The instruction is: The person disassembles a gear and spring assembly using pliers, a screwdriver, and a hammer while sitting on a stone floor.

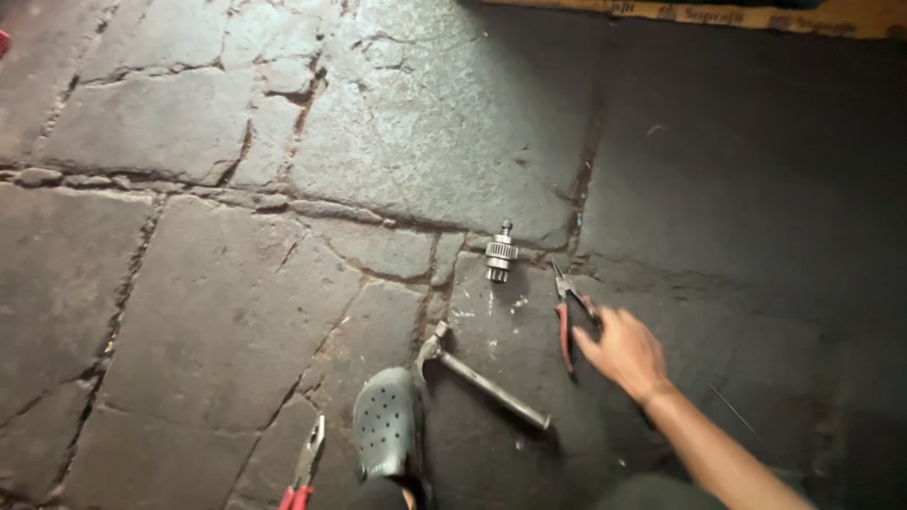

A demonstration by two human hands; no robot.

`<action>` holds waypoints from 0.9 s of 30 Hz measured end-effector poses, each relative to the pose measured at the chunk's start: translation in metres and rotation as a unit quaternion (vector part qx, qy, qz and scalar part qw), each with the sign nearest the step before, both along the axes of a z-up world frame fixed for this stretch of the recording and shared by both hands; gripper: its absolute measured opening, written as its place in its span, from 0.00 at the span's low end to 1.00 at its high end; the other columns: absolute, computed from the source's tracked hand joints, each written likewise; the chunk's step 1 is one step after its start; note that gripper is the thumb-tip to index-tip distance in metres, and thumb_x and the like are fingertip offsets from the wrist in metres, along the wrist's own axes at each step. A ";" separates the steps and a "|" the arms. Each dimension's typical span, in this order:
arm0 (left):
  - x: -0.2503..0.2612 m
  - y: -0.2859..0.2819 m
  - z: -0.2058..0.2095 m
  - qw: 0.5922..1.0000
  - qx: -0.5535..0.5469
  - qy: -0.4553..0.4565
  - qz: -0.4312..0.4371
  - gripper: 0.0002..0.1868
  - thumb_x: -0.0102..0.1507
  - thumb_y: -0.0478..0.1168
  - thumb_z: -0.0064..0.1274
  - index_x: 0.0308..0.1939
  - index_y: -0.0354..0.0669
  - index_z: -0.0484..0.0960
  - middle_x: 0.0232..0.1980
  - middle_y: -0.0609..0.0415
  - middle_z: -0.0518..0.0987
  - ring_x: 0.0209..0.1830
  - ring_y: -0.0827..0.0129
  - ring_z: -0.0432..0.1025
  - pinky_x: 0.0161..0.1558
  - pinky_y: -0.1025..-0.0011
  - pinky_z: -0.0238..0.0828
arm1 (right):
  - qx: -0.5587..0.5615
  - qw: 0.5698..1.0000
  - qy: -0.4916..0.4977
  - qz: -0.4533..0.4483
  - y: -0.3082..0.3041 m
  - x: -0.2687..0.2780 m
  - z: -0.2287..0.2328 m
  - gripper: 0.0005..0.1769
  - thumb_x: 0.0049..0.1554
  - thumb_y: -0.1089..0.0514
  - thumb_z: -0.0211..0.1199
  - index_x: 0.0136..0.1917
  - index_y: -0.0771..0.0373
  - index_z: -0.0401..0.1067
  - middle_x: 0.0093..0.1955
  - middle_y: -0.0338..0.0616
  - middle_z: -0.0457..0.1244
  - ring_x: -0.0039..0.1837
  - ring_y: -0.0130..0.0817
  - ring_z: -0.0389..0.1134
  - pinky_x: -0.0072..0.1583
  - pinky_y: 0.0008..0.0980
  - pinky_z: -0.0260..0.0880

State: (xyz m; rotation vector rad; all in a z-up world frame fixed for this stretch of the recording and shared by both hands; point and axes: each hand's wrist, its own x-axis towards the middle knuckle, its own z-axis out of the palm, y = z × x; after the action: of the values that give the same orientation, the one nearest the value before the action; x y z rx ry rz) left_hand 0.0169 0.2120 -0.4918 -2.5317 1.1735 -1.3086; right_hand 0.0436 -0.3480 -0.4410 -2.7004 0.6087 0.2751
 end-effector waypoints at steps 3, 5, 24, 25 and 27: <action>0.028 -0.033 0.009 0.605 -0.069 0.597 0.523 0.19 0.63 0.39 0.59 0.53 0.30 0.81 0.50 0.39 0.82 0.51 0.54 0.77 0.53 0.63 0.75 | 0.110 0.990 -0.079 -0.025 0.025 0.087 -0.002 0.38 0.48 0.31 0.67 0.58 0.62 0.73 0.54 0.58 0.69 0.58 0.57 0.70 0.57 0.51 0.71; 0.056 -0.072 0.031 0.503 -0.037 0.655 0.563 0.23 0.59 0.44 0.62 0.54 0.33 0.79 0.50 0.39 0.82 0.51 0.52 0.77 0.54 0.61 0.75 | 0.170 0.977 -0.114 -0.059 0.045 0.130 -0.009 0.44 0.46 0.29 0.68 0.59 0.66 0.71 0.56 0.62 0.69 0.59 0.56 0.72 0.60 0.48 0.71; 0.154 -0.228 0.072 0.563 -0.020 0.737 0.374 0.38 0.52 0.56 0.70 0.56 0.37 0.72 0.54 0.35 0.81 0.57 0.41 0.75 0.58 0.52 0.72 | 0.206 0.944 -0.247 0.070 0.088 0.079 0.035 0.38 0.41 0.45 0.78 0.57 0.66 0.65 0.50 0.51 0.61 0.53 0.49 0.67 0.54 0.43 0.69; 0.151 -0.230 0.076 0.596 -0.020 0.719 0.355 0.39 0.52 0.55 0.70 0.57 0.38 0.71 0.55 0.36 0.79 0.58 0.42 0.74 0.59 0.52 0.70 | 0.213 0.940 -0.254 0.076 0.089 0.076 0.042 0.37 0.42 0.46 0.78 0.56 0.65 0.65 0.50 0.51 0.61 0.53 0.48 0.67 0.55 0.43 0.69; 0.147 -0.235 0.086 0.661 -0.021 0.681 0.316 0.41 0.51 0.53 0.70 0.60 0.38 0.70 0.58 0.38 0.75 0.61 0.44 0.70 0.61 0.52 0.67 | 0.220 0.934 -0.267 0.090 0.091 0.073 0.054 0.36 0.42 0.46 0.79 0.56 0.65 0.66 0.50 0.50 0.61 0.53 0.47 0.67 0.55 0.42 0.69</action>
State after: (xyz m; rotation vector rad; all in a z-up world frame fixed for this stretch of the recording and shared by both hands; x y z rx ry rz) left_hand 0.1640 -0.0232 -0.4059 -3.2503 0.0125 0.9546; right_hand 0.1162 -0.2566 -0.3873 -2.2454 0.1136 -0.2530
